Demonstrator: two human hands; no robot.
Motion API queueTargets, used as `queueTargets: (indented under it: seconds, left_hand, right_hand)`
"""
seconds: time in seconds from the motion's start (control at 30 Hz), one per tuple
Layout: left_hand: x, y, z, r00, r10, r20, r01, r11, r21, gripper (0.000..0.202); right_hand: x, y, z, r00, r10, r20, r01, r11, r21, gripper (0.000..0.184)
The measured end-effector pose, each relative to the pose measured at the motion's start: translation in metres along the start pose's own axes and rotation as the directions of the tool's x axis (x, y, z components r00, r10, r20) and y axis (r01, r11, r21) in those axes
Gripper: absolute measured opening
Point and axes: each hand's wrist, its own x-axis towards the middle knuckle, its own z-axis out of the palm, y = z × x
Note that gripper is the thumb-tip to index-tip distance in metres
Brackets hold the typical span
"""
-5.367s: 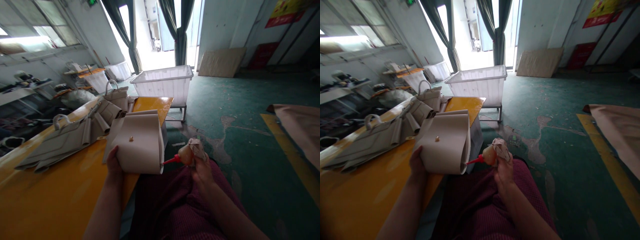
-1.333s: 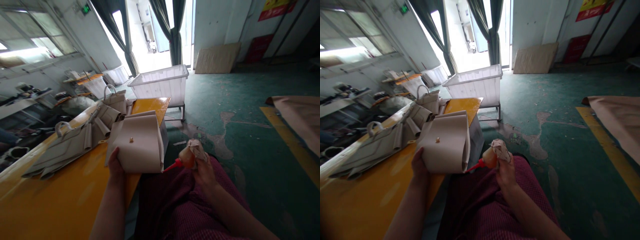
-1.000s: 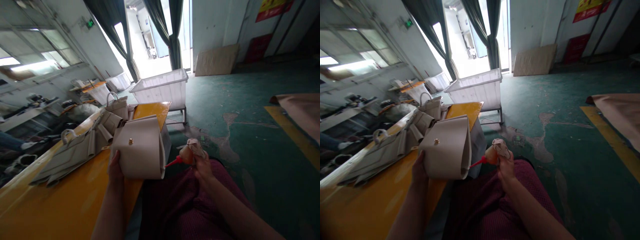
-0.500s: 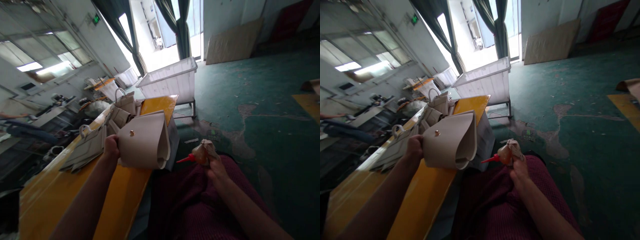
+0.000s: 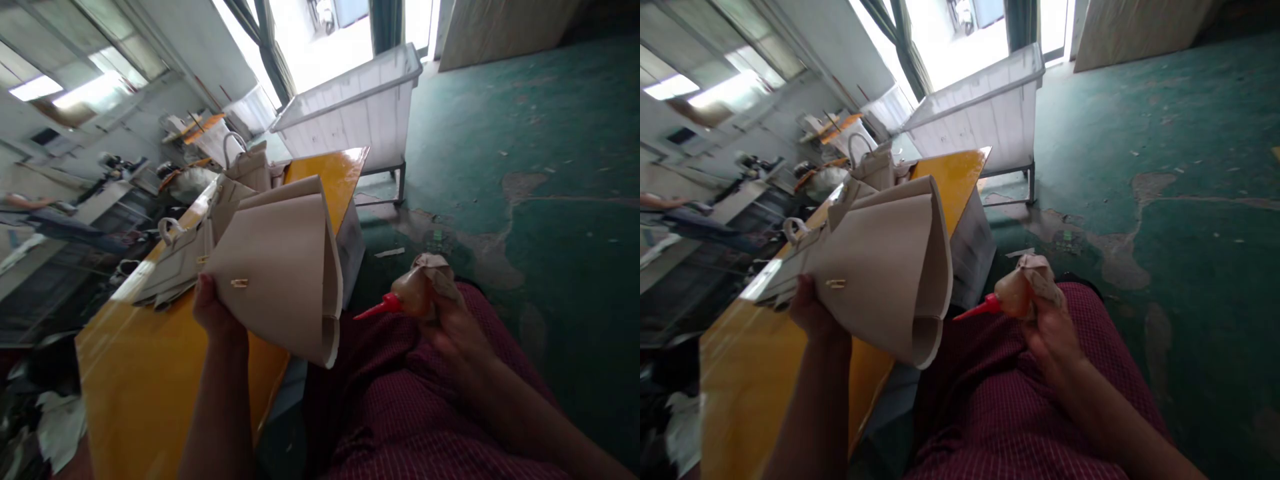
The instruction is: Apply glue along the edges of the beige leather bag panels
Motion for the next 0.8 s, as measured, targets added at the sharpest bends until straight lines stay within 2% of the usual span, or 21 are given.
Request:
queueTargets:
  seconds: [0.23, 0.37, 0.5, 0.63, 0.8]
  left_hand:
    - [-0.014, 0.011, -0.001, 0.990, 0.029, 0.139, -0.017, 0.996, -0.089, 0.057]
    - [-0.020, 0.007, -0.004, 0.990, 0.072, 0.122, -0.054, 0.988, -0.143, 0.056]
    - [-0.027, 0.007, -0.006, 0.992, 0.034, 0.119, -0.017, 0.990, -0.137, 0.051]
    - [-0.032, 0.010, -0.006, 0.991, 0.005, 0.137, 0.009, 0.994, -0.107, 0.049]
    - [-0.034, 0.010, -0.003, 0.993, -0.008, 0.122, 0.020, 0.995, -0.095, 0.050]
  right_hand:
    - [-0.039, 0.008, 0.011, 0.986, 0.093, 0.141, -0.080, 0.992, -0.096, 0.050]
    - [-0.049, 0.015, 0.010, 0.982, 0.155, 0.107, -0.141, 0.981, -0.130, 0.053]
    - [-0.051, 0.025, 0.002, 0.985, 0.167, 0.049, -0.159, 0.977, -0.145, 0.055]
    - [-0.044, 0.032, -0.003, 0.996, 0.075, 0.056, -0.066, 0.986, -0.153, 0.060]
    - [-0.035, 0.039, 0.005, 0.997, -0.053, 0.054, 0.059, 0.991, -0.120, 0.060]
